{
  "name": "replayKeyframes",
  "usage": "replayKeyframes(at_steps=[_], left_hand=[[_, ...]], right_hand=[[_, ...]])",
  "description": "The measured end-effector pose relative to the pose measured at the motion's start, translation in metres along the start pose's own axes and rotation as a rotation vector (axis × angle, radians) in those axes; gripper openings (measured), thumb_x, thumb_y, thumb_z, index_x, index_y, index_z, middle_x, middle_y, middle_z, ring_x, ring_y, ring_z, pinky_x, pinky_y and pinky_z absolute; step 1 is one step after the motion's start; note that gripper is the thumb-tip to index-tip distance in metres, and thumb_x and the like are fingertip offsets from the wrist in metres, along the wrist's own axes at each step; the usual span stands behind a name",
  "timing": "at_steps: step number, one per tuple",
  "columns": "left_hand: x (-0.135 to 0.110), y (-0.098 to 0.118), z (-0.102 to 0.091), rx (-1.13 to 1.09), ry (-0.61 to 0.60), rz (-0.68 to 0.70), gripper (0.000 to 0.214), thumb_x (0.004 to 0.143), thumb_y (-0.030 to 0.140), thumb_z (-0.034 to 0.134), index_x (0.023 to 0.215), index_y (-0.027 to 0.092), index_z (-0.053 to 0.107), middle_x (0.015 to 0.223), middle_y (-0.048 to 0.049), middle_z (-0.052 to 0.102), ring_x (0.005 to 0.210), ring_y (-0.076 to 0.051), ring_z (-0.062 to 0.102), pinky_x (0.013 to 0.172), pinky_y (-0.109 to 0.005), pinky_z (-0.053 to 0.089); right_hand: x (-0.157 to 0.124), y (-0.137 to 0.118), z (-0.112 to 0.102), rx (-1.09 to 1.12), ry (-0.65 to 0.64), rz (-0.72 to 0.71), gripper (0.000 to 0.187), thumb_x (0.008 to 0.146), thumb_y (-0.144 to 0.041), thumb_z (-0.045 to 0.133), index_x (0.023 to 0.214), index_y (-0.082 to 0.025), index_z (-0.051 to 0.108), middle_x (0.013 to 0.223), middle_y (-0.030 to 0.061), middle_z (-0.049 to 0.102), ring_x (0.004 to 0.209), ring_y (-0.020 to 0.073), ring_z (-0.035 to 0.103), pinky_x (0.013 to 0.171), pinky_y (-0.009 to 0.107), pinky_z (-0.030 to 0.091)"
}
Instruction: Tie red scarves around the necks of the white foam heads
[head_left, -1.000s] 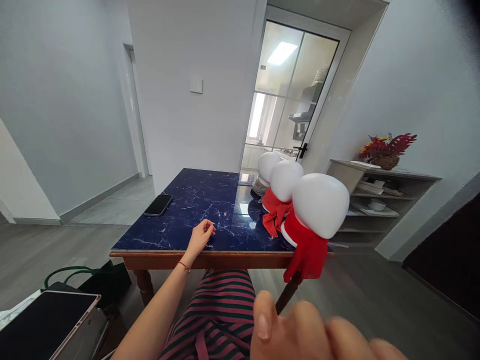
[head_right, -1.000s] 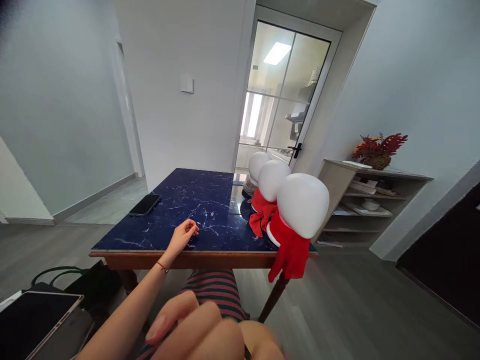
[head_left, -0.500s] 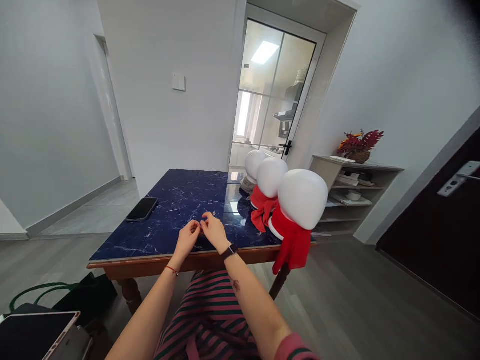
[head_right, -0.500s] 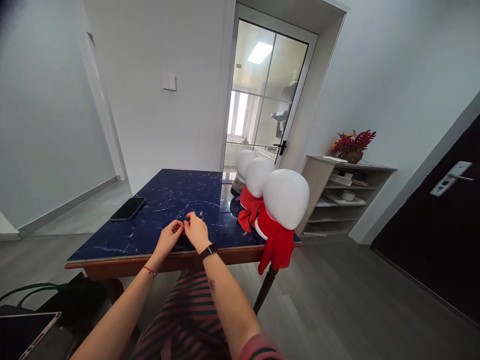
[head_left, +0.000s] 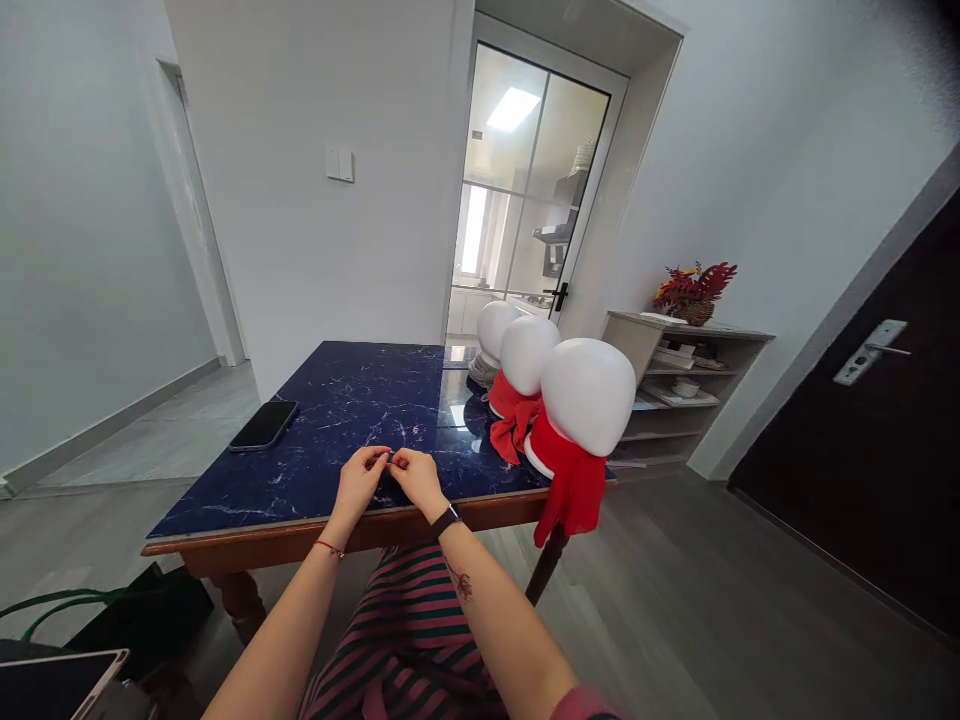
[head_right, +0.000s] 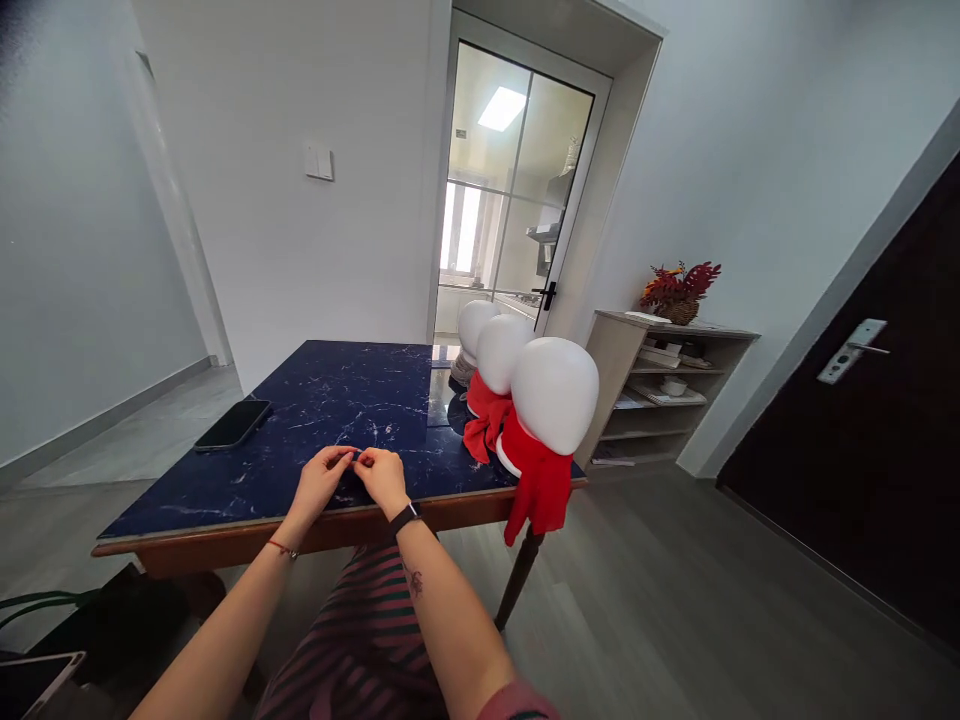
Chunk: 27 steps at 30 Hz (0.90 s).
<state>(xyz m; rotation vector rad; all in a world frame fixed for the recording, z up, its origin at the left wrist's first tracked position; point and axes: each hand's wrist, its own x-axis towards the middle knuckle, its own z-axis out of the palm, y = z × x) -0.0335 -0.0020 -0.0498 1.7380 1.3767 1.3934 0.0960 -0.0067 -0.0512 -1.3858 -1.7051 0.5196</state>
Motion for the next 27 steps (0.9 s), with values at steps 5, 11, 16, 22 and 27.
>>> replayKeyframes(at_steps=[5,11,16,22,27], left_hand=[[0.000,-0.003,0.000,0.034,-0.036,0.029,0.031,0.075,0.042,0.051,0.083,0.019,0.070,0.091,-0.0081,0.071,0.089,-0.024,0.062,0.085,-0.037,0.045],[-0.001,0.000,0.001,-0.063,-0.147,-0.024,0.031,0.071,0.042,0.056,0.087,0.019,0.070,0.094,-0.0067,0.073,0.085,-0.023,0.065,0.083,-0.035,0.048],[-0.002,0.007,0.001,-0.076,-0.152,-0.040,0.028,0.066,0.042,0.059,0.078,0.020,0.072,0.086,-0.0061,0.074,0.084,-0.024,0.067,0.082,-0.036,0.049],[-0.005,0.013,-0.001,-0.073,-0.138,-0.043,0.028,0.068,0.042,0.059,0.080,0.019,0.071,0.081,-0.0057,0.073,0.077,-0.023,0.066,0.077,-0.034,0.051],[0.001,0.003,0.002,-0.159,-0.119,-0.049,0.041,0.072,0.043,0.058,0.103,0.017,0.067,0.093,-0.0076,0.071,0.081,-0.021,0.066,0.079,-0.033,0.050]], right_hand=[[0.000,0.003,0.000,0.153,0.019,0.035,0.020,0.077,-0.030,0.060,0.063,-0.020,0.069,0.061,-0.0002,0.065,0.058,0.0137,0.054,0.060,0.024,0.036],[0.007,0.000,-0.007,0.409,0.128,0.114,0.028,0.084,-0.036,0.047,0.096,-0.020,0.067,0.078,0.0039,0.067,0.067,0.0158,0.058,0.067,0.028,0.046],[-0.027,0.012,-0.044,0.870,0.212,0.047,0.059,0.092,-0.058,0.014,0.112,-0.025,0.058,0.091,0.0062,0.061,0.078,0.0172,0.056,0.075,0.033,0.047],[-0.049,0.020,-0.065,1.186,0.188,0.098,0.059,0.086,-0.070,0.022,0.093,-0.026,0.060,0.076,0.0021,0.057,0.070,0.0157,0.051,0.077,0.034,0.046],[0.001,-0.004,-0.024,0.872,-0.130,0.249,0.034,0.076,-0.053,0.058,0.080,-0.019,0.058,0.075,0.0016,0.062,0.065,0.0122,0.056,0.070,0.028,0.047]])
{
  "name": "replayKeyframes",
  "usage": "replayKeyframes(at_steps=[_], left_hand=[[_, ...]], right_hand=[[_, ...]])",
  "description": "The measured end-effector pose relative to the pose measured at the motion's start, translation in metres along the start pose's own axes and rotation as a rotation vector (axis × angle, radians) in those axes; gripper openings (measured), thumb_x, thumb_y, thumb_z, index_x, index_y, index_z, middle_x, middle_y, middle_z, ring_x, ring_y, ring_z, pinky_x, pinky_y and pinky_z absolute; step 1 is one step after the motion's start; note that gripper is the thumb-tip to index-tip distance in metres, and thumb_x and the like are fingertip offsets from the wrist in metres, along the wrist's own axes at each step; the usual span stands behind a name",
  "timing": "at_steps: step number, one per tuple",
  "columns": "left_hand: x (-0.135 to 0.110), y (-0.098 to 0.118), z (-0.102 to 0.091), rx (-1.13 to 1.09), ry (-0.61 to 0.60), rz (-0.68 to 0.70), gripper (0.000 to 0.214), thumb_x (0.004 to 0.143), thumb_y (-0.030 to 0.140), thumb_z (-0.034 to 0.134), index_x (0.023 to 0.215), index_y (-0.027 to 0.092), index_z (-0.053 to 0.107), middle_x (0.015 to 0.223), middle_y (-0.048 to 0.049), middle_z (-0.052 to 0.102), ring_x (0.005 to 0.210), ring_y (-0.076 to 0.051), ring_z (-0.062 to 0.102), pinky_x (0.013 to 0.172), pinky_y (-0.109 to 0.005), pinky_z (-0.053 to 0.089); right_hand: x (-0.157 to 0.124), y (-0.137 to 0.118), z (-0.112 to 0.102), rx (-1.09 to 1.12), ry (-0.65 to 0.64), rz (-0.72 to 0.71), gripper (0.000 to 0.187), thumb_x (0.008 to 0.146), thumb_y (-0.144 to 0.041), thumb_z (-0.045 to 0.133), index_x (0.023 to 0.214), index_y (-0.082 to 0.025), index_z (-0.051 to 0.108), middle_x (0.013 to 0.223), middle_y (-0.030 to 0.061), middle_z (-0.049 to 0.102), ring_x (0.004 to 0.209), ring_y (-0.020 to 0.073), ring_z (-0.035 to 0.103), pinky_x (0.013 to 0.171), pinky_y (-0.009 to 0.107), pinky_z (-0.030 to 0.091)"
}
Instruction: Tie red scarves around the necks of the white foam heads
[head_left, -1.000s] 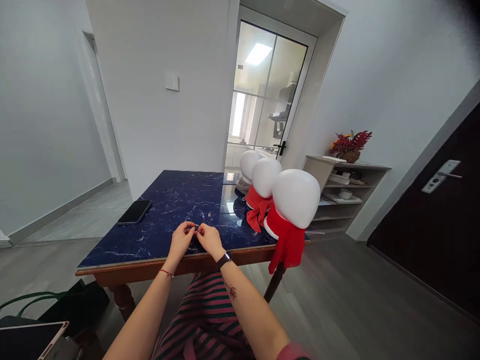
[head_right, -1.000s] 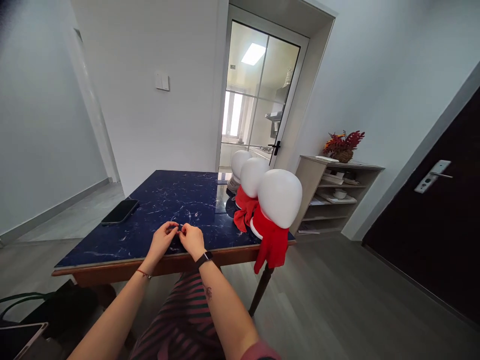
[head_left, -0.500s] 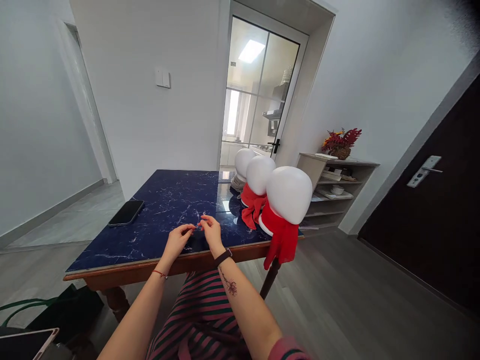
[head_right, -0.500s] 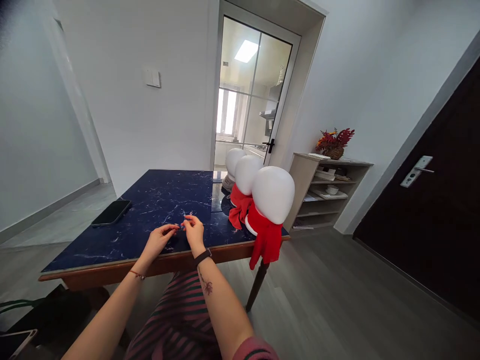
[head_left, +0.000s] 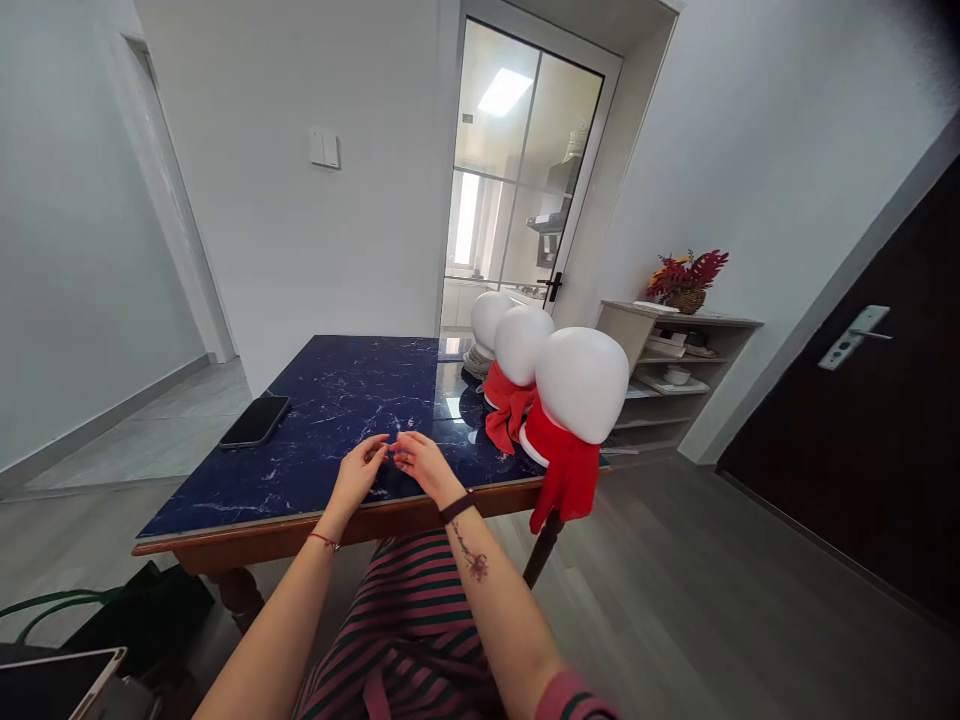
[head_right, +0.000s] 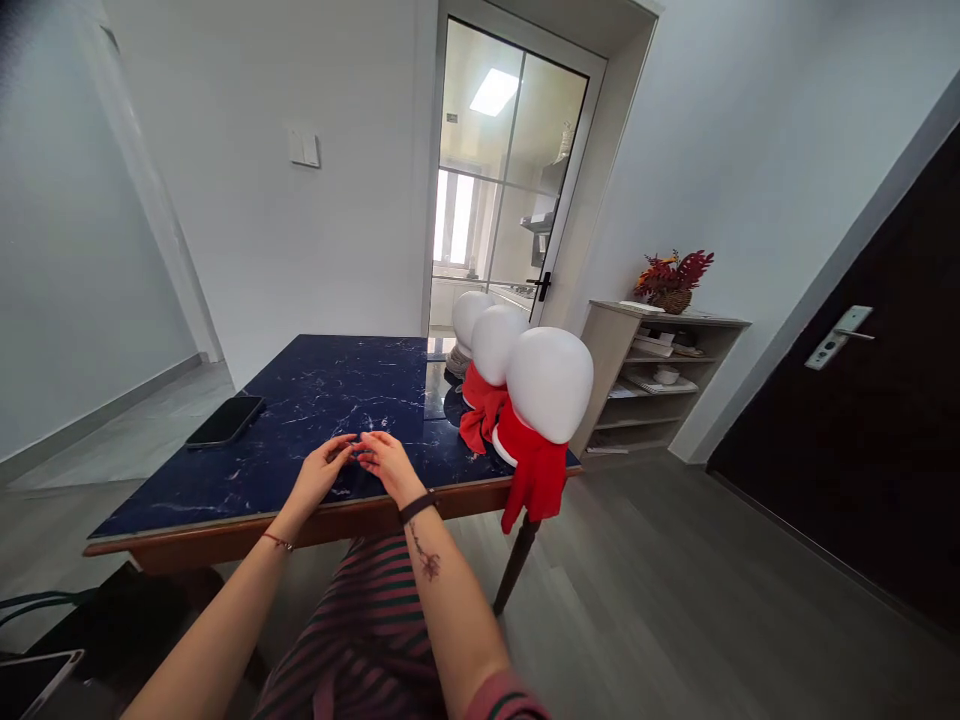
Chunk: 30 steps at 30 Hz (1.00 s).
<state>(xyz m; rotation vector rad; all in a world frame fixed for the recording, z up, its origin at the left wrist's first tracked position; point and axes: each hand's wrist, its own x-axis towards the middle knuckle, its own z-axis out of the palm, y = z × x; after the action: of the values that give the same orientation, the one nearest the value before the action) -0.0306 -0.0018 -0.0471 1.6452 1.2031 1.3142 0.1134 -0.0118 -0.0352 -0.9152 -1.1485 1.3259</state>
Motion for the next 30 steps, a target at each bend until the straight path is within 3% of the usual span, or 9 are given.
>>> replayKeyframes(at_steps=[4,8,11,14,18,21,24,27,30], left_hand=[[0.015,-0.012,0.002,-0.121,0.036,-0.007,0.042,0.072,0.039,0.056,0.105,0.015,0.066,0.107,-0.0107,0.069,0.094,-0.022,0.064,0.086,-0.035,0.049],[0.029,-0.015,0.009,-0.074,0.099,0.012,0.035,0.072,0.035,0.053,0.097,0.016,0.068,0.102,-0.0099,0.071,0.094,-0.023,0.063,0.090,-0.038,0.047],[0.032,-0.012,0.016,0.008,0.110,0.063,0.031,0.073,0.035,0.054,0.092,0.017,0.070,0.099,-0.0100,0.071,0.095,-0.024,0.063,0.092,-0.039,0.045],[0.030,-0.011,0.021,0.067,0.093,0.068,0.030,0.073,0.039,0.054,0.086,0.018,0.072,0.095,-0.0094,0.072,0.092,-0.024,0.063,0.088,-0.038,0.045],[0.027,-0.014,0.020,0.107,0.074,0.048,0.028,0.070,0.041,0.056,0.079,0.021,0.073,0.091,-0.0073,0.072,0.091,-0.025,0.063,0.088,-0.038,0.045],[0.027,-0.019,0.019,0.117,0.067,0.027,0.028,0.070,0.041,0.057,0.080,0.021,0.073,0.091,-0.0070,0.073,0.090,-0.025,0.064,0.087,-0.037,0.045],[0.027,-0.020,0.020,0.153,0.054,0.002,0.030,0.071,0.041,0.056,0.083,0.020,0.073,0.091,-0.0078,0.073,0.089,-0.025,0.064,0.083,-0.036,0.046],[0.025,-0.016,0.020,0.187,0.031,-0.009,0.030,0.071,0.041,0.054,0.084,0.020,0.073,0.090,-0.0076,0.073,0.086,-0.024,0.064,0.079,-0.034,0.046],[0.021,-0.009,0.020,0.223,0.016,0.001,0.030,0.071,0.041,0.054,0.082,0.021,0.073,0.087,-0.0066,0.073,0.083,-0.024,0.064,0.076,-0.033,0.047]], right_hand=[[0.038,0.007,0.027,-0.275,0.054,-0.059,0.028,0.071,-0.042,0.065,0.060,-0.018,0.055,0.059,-0.0037,0.056,0.061,0.0110,0.054,0.066,0.024,0.045],[0.049,0.002,0.026,-0.396,0.131,-0.116,0.019,0.073,-0.030,0.065,0.059,-0.018,0.059,0.061,-0.0041,0.058,0.066,0.0124,0.054,0.072,0.025,0.044],[0.030,-0.006,0.015,-0.497,0.165,-0.221,0.012,0.081,-0.026,0.057,0.075,-0.020,0.066,0.079,-0.0001,0.067,0.077,0.0147,0.058,0.081,0.028,0.045],[-0.017,-0.008,-0.008,-0.626,0.199,-0.452,0.025,0.087,-0.023,0.048,0.107,-0.022,0.063,0.107,0.0040,0.067,0.090,0.0156,0.061,0.087,0.030,0.045],[-0.097,-0.006,-0.072,-0.718,0.328,-0.617,0.023,0.089,-0.027,0.050,0.109,-0.024,0.061,0.104,0.0054,0.067,0.089,0.0174,0.063,0.084,0.032,0.048],[-0.145,-0.018,-0.151,-0.761,0.714,-0.654,0.018,0.087,-0.033,0.052,0.096,-0.021,0.061,0.091,0.0070,0.067,0.083,0.0194,0.063,0.080,0.034,0.048],[-0.170,-0.041,-0.239,-0.697,1.092,-0.548,0.033,0.087,-0.044,0.044,0.101,-0.018,0.058,0.088,0.0093,0.065,0.076,0.0202,0.061,0.076,0.038,0.047],[-0.172,-0.060,-0.307,-0.704,0.977,-0.362,0.041,0.077,-0.052,0.053,0.098,-0.018,0.062,0.090,0.0110,0.067,0.082,0.0233,0.061,0.080,0.042,0.046],[-0.153,-0.072,-0.341,-0.414,0.820,-0.280,0.046,0.066,-0.048,0.065,0.103,-0.021,0.059,0.098,0.0110,0.067,0.092,0.0236,0.062,0.083,0.041,0.047]])
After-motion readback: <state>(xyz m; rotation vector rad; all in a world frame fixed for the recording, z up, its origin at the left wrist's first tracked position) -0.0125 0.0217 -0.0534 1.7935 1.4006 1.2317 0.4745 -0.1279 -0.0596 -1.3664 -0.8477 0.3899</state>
